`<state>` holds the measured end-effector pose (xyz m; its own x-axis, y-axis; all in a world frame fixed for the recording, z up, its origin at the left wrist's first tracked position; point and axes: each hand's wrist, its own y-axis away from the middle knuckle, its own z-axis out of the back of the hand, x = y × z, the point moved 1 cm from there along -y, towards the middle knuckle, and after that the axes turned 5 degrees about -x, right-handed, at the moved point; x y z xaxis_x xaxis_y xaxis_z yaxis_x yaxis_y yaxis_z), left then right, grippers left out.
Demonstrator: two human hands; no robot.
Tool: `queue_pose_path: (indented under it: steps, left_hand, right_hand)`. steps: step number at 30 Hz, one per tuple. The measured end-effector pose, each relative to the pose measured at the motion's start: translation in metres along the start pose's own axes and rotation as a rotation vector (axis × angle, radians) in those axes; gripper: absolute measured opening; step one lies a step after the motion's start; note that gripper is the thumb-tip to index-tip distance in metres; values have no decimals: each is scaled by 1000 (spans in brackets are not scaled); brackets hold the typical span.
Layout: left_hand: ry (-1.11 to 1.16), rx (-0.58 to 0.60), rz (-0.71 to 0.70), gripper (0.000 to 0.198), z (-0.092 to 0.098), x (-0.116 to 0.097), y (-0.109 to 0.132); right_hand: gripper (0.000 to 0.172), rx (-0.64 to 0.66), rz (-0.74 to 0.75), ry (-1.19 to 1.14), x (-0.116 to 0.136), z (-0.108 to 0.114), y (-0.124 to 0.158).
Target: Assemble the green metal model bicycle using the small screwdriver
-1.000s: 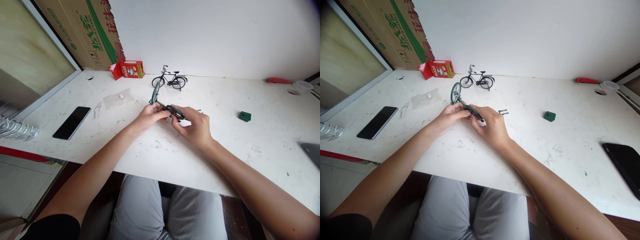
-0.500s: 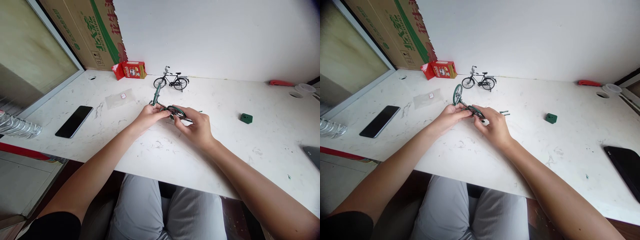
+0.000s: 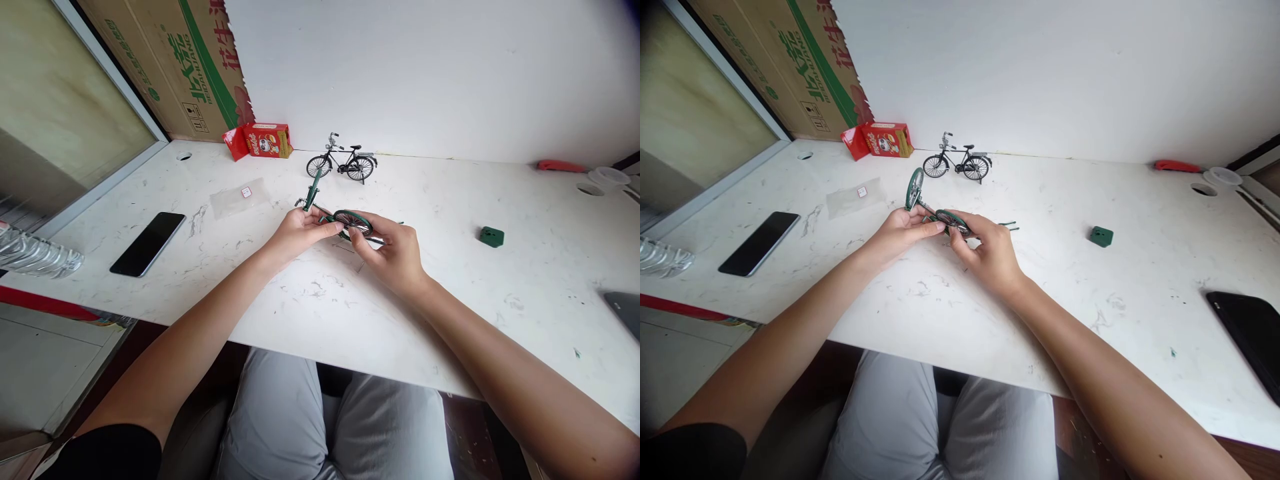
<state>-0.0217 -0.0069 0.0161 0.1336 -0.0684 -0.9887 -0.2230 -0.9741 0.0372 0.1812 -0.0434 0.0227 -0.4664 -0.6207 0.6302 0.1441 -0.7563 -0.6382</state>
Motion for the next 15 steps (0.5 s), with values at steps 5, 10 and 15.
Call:
queue_pose_path:
  steps: [5, 10, 15]
  left_hand:
    - [-46, -12, -59, 43, -2, -1, 1]
    - [-77, -99, -156, 46, -5, 3, -1]
    - [-104, -160, -230, 48, -8, 5, 1]
  right_hand:
    - [32, 13, -34, -35, 0, 0, 0]
    - [34, 20, -39, -44, 3, -1, 2]
    - [33, -40, -10, 21, 10, -3, 4]
